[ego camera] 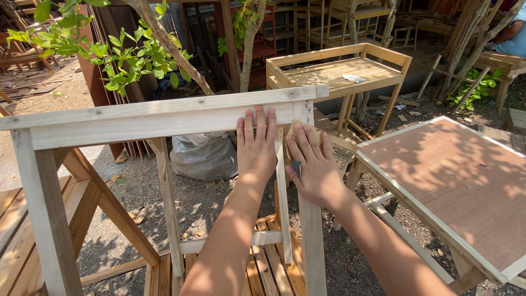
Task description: The person sands a wooden table frame outdoors using sheets of sandpaper, first smoothing the underside edges of the tabletop, then working along the apron rails and legs. They hold the frame steady with one hand while rubbing the sandpaper over the wood surfaces with the other, moving around the frame to reach different sides.
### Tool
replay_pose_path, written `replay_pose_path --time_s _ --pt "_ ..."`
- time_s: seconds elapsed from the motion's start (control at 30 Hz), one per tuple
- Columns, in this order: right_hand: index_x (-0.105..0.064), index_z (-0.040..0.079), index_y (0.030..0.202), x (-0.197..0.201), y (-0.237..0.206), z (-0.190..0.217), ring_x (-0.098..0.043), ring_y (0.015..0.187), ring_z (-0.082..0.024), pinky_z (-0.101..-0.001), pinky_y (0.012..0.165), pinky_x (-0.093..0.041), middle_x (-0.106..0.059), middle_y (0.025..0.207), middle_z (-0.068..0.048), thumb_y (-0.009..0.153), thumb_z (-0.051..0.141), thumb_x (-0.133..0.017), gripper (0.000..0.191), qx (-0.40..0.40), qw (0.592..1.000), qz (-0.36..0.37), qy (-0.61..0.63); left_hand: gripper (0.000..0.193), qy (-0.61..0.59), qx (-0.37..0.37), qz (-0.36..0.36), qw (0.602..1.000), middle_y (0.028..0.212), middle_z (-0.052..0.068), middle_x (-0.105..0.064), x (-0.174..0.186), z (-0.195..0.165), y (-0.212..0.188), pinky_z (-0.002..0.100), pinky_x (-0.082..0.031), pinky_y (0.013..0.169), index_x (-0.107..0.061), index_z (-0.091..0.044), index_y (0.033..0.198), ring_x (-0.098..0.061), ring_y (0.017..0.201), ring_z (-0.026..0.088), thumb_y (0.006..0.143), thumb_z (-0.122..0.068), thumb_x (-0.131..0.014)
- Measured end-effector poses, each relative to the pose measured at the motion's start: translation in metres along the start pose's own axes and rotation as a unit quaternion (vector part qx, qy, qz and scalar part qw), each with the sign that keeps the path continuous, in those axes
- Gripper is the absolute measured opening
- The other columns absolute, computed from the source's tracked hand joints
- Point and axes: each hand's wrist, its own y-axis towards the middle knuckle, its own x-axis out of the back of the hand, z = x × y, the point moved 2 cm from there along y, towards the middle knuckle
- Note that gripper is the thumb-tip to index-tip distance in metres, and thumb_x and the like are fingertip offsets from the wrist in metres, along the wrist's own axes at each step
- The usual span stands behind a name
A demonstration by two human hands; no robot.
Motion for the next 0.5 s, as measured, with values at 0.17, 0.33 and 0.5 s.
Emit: replay_pose_path --time_s 0.17,0.33,0.5 --pt "-0.027 0.005 0.161 -0.009 0.006 -0.004 -0.012 0.155 -0.041 -0.0604 0.123 -0.008 -0.017 0.167 -0.025 0.104 0.043 -0.040 0.070 -0.020 1.000 -0.020 0.005 0.087 -0.109 0.003 -0.002 0.994 0.166 0.020 -0.017 -0.004 0.000 -0.001 0.058 -0.012 0.127 -0.018 -0.008 0.163 -0.015 0.154 0.043 0.090 -0.028 -0.063" --pt "-0.029 0.005 0.161 -0.011 -0.001 -0.008 -0.012 0.158 -0.039 -0.0616 0.124 -0.008 -0.017 0.169 -0.022 0.104 0.043 -0.040 0.070 -0.026 0.999 -0.017 -0.010 0.084 -0.039 -0.011 -0.034 0.999 0.170 0.016 -0.013 -0.005 0.002 -0.004 0.054 -0.009 0.130 -0.014 -0.011 0.166 -0.009 0.158 0.039 0.098 -0.027 -0.059" --pt "-0.029 0.003 0.159 -0.021 0.005 -0.008 -0.013 0.157 -0.037 -0.0607 0.123 -0.008 -0.019 0.168 -0.023 0.104 0.043 -0.042 0.069 -0.025 0.998 -0.038 -0.046 0.087 -0.083 -0.017 0.020 0.996 0.172 0.013 -0.010 -0.005 0.009 -0.006 0.048 -0.005 0.131 -0.012 -0.010 0.166 -0.005 0.159 0.032 0.093 -0.025 -0.057"
